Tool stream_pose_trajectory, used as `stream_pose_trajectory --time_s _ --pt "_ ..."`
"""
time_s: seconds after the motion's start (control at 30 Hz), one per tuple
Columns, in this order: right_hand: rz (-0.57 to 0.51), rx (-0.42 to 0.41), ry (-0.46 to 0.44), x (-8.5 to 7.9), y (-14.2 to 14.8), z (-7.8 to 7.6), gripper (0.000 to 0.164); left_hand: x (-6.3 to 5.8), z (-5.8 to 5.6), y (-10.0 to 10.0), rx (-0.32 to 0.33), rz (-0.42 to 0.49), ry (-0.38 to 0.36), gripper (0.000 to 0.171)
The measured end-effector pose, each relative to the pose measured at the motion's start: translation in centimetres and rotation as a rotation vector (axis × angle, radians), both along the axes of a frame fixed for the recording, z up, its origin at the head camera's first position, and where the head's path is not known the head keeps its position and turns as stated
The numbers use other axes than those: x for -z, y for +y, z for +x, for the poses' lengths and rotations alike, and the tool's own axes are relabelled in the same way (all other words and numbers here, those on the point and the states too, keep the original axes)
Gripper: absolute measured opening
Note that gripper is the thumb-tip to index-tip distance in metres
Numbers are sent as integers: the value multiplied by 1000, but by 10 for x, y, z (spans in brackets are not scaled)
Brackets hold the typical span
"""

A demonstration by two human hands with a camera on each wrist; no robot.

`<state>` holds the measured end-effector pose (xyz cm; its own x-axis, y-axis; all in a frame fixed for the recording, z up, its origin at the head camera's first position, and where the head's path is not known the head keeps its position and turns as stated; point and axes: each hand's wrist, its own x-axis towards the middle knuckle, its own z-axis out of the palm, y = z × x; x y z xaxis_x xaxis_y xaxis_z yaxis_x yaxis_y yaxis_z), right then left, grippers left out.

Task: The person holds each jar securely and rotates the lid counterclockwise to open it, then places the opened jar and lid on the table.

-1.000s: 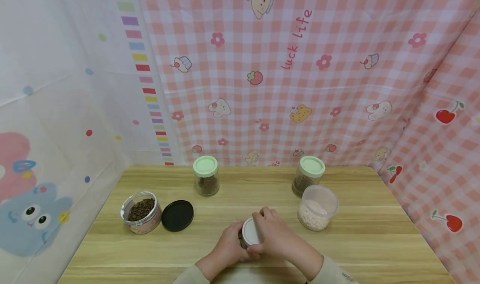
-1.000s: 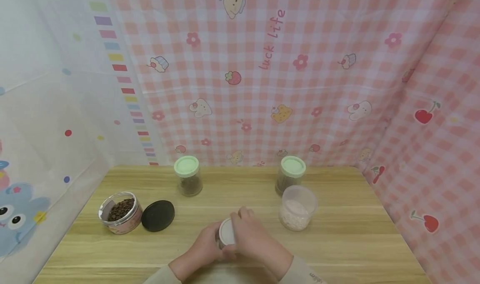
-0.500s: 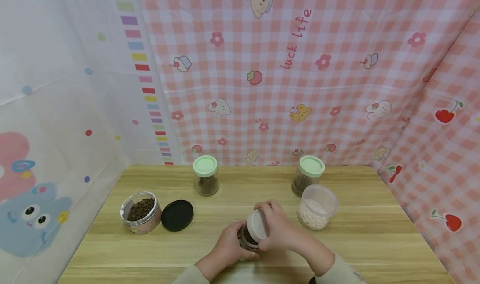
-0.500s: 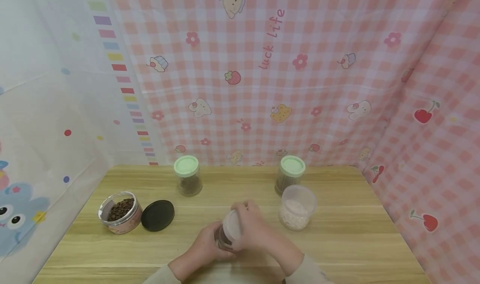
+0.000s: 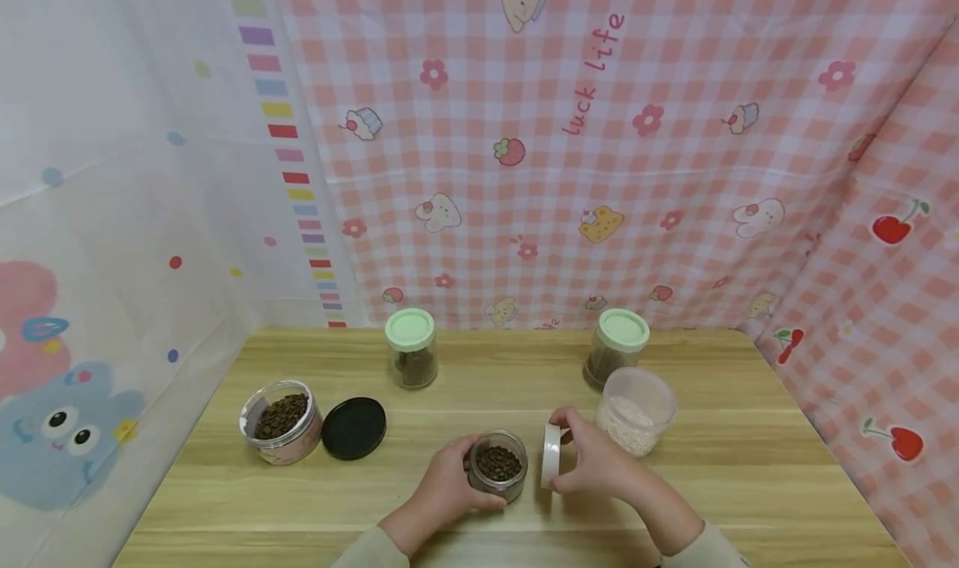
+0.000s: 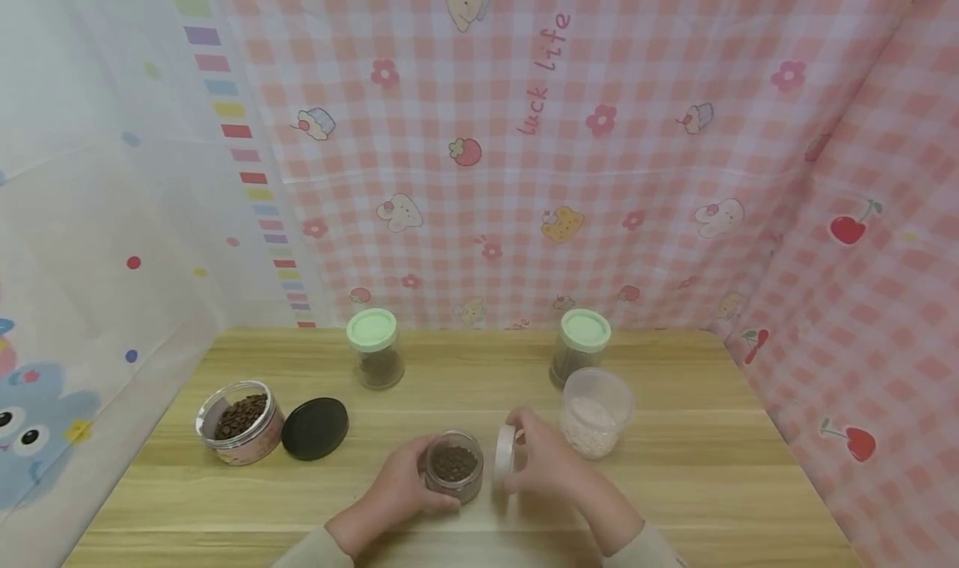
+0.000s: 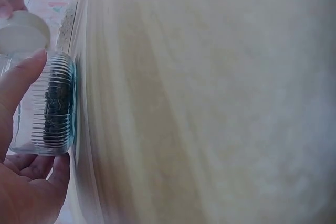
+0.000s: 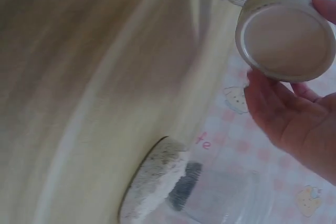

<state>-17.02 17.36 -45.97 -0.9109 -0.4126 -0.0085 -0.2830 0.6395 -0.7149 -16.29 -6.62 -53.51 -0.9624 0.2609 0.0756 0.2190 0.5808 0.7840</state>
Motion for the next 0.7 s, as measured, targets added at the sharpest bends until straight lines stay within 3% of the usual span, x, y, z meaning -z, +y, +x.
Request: stream_pose_trajectory --time_s 0.17,0.4,0.57,0.7 --pt "-10 -50 -48 12 5 -4 72 -2 0 0 -3 2 6 91" --pt "-4 -50 -89 19 8 -3 83 -4 1 0 0 9 4 90" --pt "98 -22 -61 20 10 -1 95 -7 1 -1 9 5 -11 90" --pt "210 -2 -21 24 8 2 93 -8 2 -1 14 6 -27 90"
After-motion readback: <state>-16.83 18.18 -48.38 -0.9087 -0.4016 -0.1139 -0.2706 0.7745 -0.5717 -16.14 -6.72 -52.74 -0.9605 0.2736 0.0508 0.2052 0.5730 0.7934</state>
